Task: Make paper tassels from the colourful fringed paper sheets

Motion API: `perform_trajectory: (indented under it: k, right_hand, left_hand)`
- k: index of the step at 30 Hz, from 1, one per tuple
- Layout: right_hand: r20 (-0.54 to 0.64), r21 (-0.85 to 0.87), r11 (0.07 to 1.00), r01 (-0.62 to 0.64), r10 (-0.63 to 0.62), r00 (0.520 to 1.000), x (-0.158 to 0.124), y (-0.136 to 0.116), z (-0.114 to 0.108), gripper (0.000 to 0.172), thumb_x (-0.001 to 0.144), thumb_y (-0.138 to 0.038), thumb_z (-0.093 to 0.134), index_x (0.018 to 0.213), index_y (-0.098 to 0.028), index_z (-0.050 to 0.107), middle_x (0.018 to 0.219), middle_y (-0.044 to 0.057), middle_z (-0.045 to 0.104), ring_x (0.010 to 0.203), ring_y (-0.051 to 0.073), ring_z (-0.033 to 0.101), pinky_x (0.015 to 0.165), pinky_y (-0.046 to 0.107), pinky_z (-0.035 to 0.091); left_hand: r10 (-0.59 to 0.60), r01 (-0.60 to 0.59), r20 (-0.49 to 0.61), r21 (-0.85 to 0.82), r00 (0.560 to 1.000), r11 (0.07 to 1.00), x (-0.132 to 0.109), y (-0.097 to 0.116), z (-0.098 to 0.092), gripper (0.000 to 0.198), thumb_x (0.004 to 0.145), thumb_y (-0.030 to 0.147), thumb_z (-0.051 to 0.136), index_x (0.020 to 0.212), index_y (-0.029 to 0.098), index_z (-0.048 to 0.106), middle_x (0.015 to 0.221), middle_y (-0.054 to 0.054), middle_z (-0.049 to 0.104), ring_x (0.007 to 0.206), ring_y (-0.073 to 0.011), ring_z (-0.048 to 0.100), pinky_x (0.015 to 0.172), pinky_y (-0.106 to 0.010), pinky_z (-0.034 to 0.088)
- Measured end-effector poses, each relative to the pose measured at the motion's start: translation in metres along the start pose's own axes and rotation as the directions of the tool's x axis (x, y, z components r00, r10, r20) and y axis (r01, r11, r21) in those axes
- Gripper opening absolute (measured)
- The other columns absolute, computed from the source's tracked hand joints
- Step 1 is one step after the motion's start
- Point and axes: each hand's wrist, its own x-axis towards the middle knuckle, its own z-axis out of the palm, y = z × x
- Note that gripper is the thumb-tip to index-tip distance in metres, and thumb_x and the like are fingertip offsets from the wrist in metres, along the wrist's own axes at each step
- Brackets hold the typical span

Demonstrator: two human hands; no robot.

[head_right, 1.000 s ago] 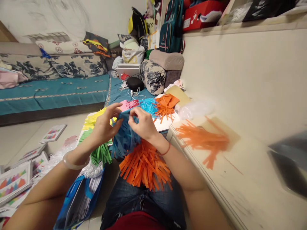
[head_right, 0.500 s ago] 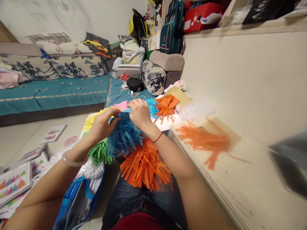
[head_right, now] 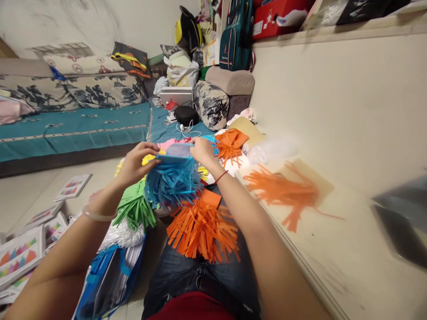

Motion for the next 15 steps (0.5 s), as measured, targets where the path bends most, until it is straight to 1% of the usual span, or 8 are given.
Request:
perform_trajectory:
  k: [2,3,5,7,9,11,13,15]
  right_hand:
    - [-0.118,0.001,0.996,-0.087,0.086,0.989,0.01,0.024,-0.014,0.021,0.088,-0.03,0.06,0.098,-0.012,0.064,0.099,0.007,0.066,0.091,0.017,0.063,0.084,0.037,0.051]
    - [-0.179,0.008,0.992,-0.127,0.126,0.976,0.014,0.036,-0.025,0.023,0.091,-0.032,0.057,0.101,-0.012,0.062,0.102,0.007,0.065,0.092,0.016,0.062,0.084,0.037,0.051]
    - [-0.293,0.026,0.982,-0.186,0.185,0.938,0.021,0.059,-0.051,0.02,0.093,-0.024,0.05,0.097,-0.009,0.063,0.102,0.011,0.066,0.094,0.017,0.062,0.088,0.034,0.048]
    - [-0.386,0.035,0.975,-0.221,0.218,0.896,0.023,0.074,-0.077,0.021,0.089,-0.014,0.045,0.093,-0.005,0.064,0.102,0.016,0.066,0.098,0.019,0.061,0.09,0.032,0.044]
    - [-0.456,0.072,0.978,-0.197,0.208,0.865,0.02,0.078,-0.101,0.019,0.081,-0.009,0.047,0.089,-0.005,0.064,0.096,0.016,0.067,0.096,0.021,0.062,0.087,0.032,0.044]
    - [-0.487,0.141,0.985,-0.104,0.16,0.859,0.01,0.073,-0.121,0.017,0.076,-0.008,0.05,0.083,-0.008,0.065,0.086,0.01,0.068,0.086,0.02,0.063,0.08,0.032,0.047]
    - [-0.439,0.242,0.97,-0.007,0.116,0.891,-0.007,0.06,-0.137,0.015,0.075,-0.011,0.051,0.078,-0.011,0.065,0.076,0.005,0.065,0.072,0.016,0.062,0.069,0.03,0.048]
    - [-0.301,0.351,0.936,0.023,0.09,0.949,-0.028,0.042,-0.148,0.013,0.075,-0.016,0.052,0.077,-0.013,0.065,0.07,0.003,0.063,0.061,0.013,0.058,0.061,0.027,0.047]
  left_hand:
    - [-0.227,0.206,-0.098,-0.188,0.969,0.96,0.001,-0.018,-0.006,0.015,0.071,0.029,0.067,0.076,0.017,0.058,0.082,-0.003,0.06,0.077,-0.0163,0.057,0.071,-0.027,0.046]
    - [-0.364,0.314,-0.142,-0.282,0.921,0.906,0.001,-0.028,-0.008,0.018,0.069,0.029,0.068,0.074,0.018,0.055,0.073,-0.001,0.057,0.068,-0.0139,0.055,0.064,-0.025,0.045]
    - [-0.578,0.466,-0.208,-0.41,0.789,0.784,0.002,-0.051,-0.008,0.021,0.066,0.027,0.067,0.072,0.018,0.049,0.061,0.004,0.049,0.054,-0.01,0.047,0.054,-0.022,0.042]
    - [-0.669,0.529,-0.242,-0.452,0.703,0.719,0.003,-0.071,-0.002,0.02,0.066,0.025,0.063,0.07,0.019,0.044,0.055,0.006,0.042,0.048,-0.0084,0.042,0.049,-0.02,0.039]
    - [-0.7,0.563,-0.246,-0.446,0.67,0.696,0.006,-0.088,0.011,0.019,0.068,0.023,0.059,0.068,0.02,0.04,0.05,0.008,0.037,0.044,-0.0085,0.039,0.046,-0.02,0.036]
    - [-0.722,0.594,-0.237,-0.434,0.65,0.678,0.01,-0.097,0.027,0.019,0.067,0.021,0.059,0.066,0.02,0.04,0.048,0.007,0.037,0.046,-0.0109,0.044,0.046,-0.022,0.037]
    - [-0.72,0.604,-0.237,-0.41,0.653,0.683,0.017,-0.097,0.042,0.02,0.064,0.019,0.064,0.067,0.019,0.044,0.055,0.002,0.048,0.062,-0.018,0.057,0.054,-0.027,0.045]
    - [-0.692,0.587,-0.25,-0.382,0.678,0.714,0.024,-0.083,0.054,0.028,0.058,0.018,0.073,0.077,0.017,0.052,0.077,-0.007,0.062,0.095,-0.0278,0.061,0.074,-0.034,0.05]
